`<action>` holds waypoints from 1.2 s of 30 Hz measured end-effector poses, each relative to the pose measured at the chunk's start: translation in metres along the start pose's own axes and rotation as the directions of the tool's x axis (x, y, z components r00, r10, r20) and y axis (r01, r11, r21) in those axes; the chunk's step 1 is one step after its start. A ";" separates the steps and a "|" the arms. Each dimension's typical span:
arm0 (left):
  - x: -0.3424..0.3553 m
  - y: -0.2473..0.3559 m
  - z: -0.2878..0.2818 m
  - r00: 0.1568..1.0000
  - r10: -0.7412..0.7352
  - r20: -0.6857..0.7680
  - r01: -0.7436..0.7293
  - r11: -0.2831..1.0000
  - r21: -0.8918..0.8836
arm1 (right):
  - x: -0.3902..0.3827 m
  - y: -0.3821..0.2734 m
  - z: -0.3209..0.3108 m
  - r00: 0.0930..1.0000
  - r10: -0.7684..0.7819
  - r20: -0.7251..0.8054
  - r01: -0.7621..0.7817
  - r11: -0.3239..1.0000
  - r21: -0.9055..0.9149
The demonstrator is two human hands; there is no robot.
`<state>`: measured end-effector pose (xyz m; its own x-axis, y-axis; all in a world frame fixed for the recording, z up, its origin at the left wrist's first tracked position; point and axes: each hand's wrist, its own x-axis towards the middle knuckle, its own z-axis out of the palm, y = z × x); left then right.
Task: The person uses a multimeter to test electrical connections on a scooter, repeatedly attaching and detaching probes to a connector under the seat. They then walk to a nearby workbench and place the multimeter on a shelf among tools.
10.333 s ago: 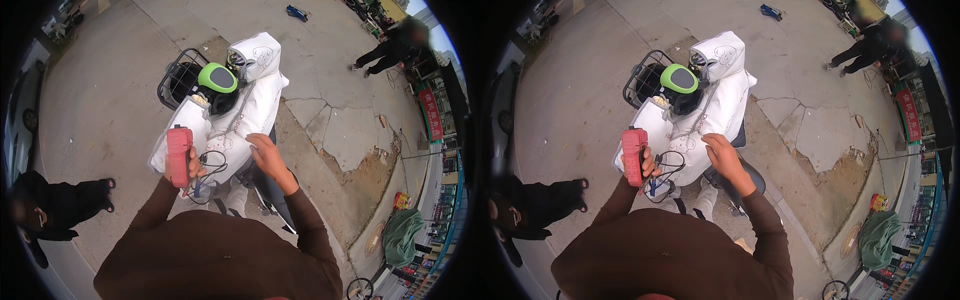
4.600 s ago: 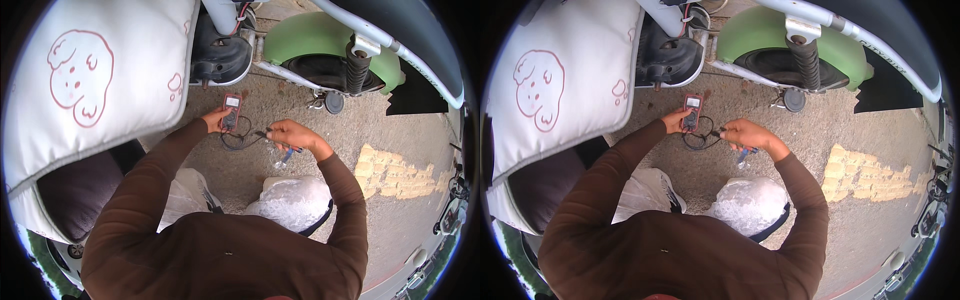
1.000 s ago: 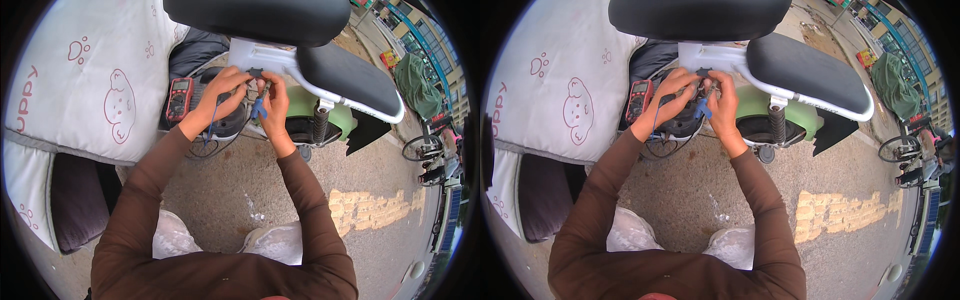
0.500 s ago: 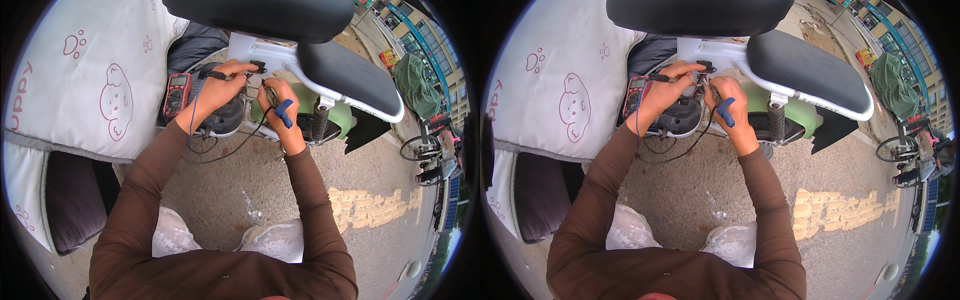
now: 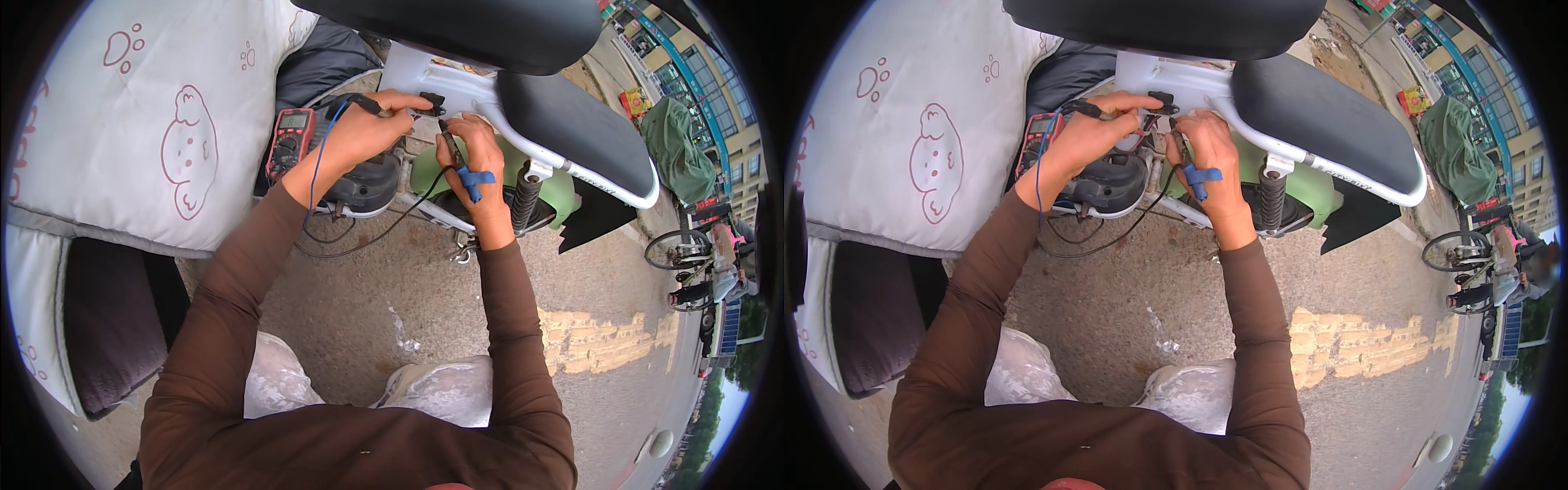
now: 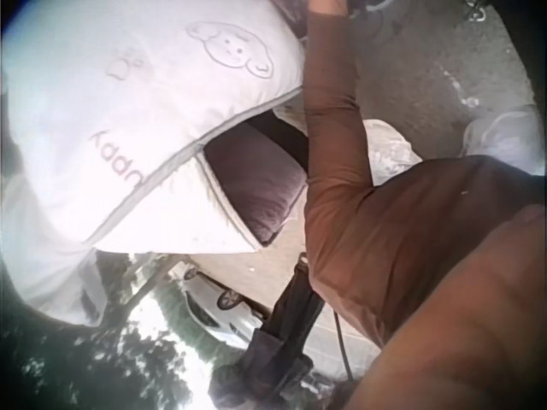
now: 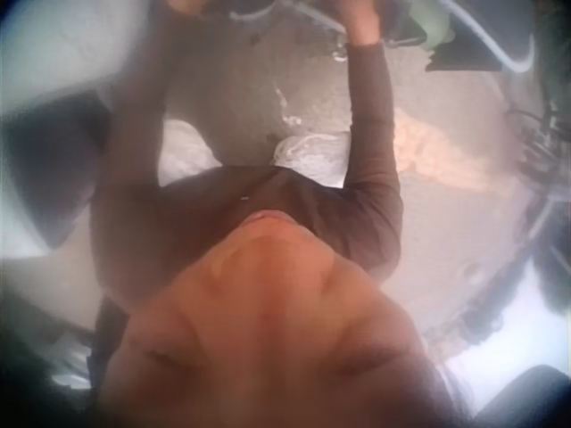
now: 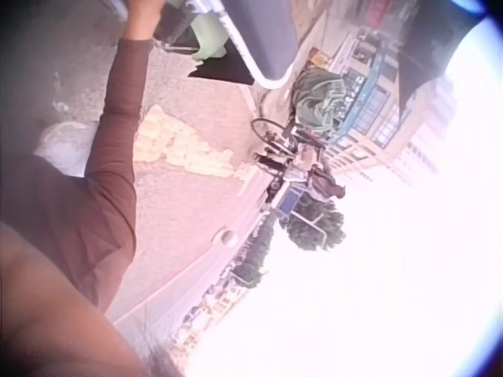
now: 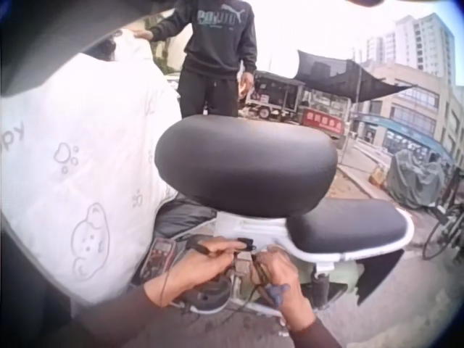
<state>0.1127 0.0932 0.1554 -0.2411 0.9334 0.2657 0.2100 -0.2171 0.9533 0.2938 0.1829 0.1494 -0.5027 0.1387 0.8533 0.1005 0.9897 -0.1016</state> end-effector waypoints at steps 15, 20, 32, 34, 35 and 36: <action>-0.001 0.010 -0.004 0.999 -0.004 0.032 0.003 0.999 0.034 | 0.004 0.005 0.012 0.998 -0.017 -0.054 0.015 0.999 -0.029; -0.001 0.005 -0.003 0.999 0.040 0.024 -0.042 0.998 0.044 | 0.004 0.003 0.014 0.993 0.068 -0.096 -0.065 0.997 0.032; -0.008 -0.026 0.013 0.957 0.249 -0.146 -0.247 0.969 0.031 | 0.006 0.003 0.011 0.992 0.093 -0.083 -0.087 0.993 0.075; -0.013 -0.027 0.020 0.956 0.220 -0.193 -0.241 0.966 -0.092 | 0.005 0.004 0.011 0.990 0.111 -0.087 -0.103 0.991 0.088; -0.012 -0.032 0.023 0.927 0.319 -0.200 -0.334 0.941 -0.048 | 0.004 0.004 0.012 0.989 0.121 -0.088 -0.112 0.989 0.093; -0.011 -0.035 0.023 0.906 0.371 -0.205 -0.378 0.926 0.006 | 0.005 0.004 0.012 0.988 0.124 -0.093 -0.115 0.989 0.094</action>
<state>0.1300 0.0971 0.1161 -0.3343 0.7066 0.6237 0.2910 -0.5520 0.7814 0.2814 0.1877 0.1472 -0.4040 0.2565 0.8781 0.0768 0.9660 -0.2468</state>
